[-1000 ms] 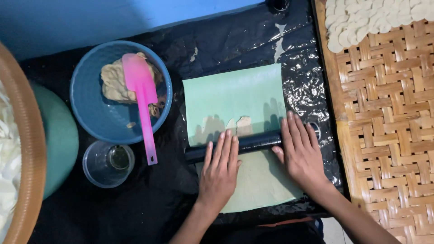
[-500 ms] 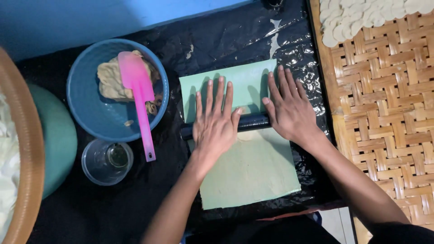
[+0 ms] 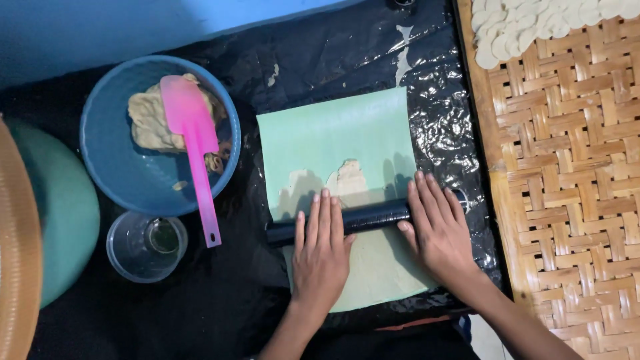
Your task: The recorder is rolling out thin sheets of dough on a workstation using a roller and a spatula.
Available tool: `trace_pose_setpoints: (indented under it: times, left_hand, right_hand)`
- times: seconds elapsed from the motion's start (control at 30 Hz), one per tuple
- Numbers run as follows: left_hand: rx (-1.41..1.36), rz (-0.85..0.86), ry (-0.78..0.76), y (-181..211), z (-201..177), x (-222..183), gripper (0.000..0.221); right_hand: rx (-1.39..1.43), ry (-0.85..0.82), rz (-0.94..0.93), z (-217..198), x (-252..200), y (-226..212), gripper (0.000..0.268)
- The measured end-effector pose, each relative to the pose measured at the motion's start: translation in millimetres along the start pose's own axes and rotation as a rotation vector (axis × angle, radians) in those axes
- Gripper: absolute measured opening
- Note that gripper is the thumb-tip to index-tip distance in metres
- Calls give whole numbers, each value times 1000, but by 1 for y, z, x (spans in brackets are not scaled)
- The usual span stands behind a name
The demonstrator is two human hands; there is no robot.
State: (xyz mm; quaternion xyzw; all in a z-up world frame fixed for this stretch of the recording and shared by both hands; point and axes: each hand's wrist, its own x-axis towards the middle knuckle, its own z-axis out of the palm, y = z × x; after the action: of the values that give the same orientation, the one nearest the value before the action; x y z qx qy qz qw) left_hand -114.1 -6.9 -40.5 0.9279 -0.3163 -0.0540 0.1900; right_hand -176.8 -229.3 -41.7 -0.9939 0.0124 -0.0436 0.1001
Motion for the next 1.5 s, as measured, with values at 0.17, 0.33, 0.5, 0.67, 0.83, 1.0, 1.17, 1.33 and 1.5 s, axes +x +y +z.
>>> trace_pose_setpoints:
  times: [0.17,0.33,0.5,0.67,0.83,1.0,1.17,1.33,1.5]
  left_hand:
    - [49,-28,91,-8,1,43,72]
    - [137,-44,127,-22,-7,86,75]
    - [153,-2,146,-20,-2,79,78]
    - [82,-9,106,1,7,14,79]
    - [113,-13,7,5,5,7,75]
    - [41,-7,75,-11,3,54,82]
    - [105,15,130,-22,-7,93,78]
    - [123,37,164,-15,-4,70,78]
    - [-101,75,73,-2,-5,6,72]
  right_hand:
    - [29,-29,-7,-6,44,6,66]
    - [-24,-24,-2,-7,83,11,65]
    - [-21,35,-17,-7,72,7,62]
    - [-8,44,8,5,13,-8,70]
    - [-59,4,44,9,1,-10,73]
    - [6,40,25,4,46,-2,70]
    - [-39,54,6,-3,85,4,66]
    - [-79,88,-7,-3,62,-2,64]
    - [-9,94,-5,0,7,-14,73]
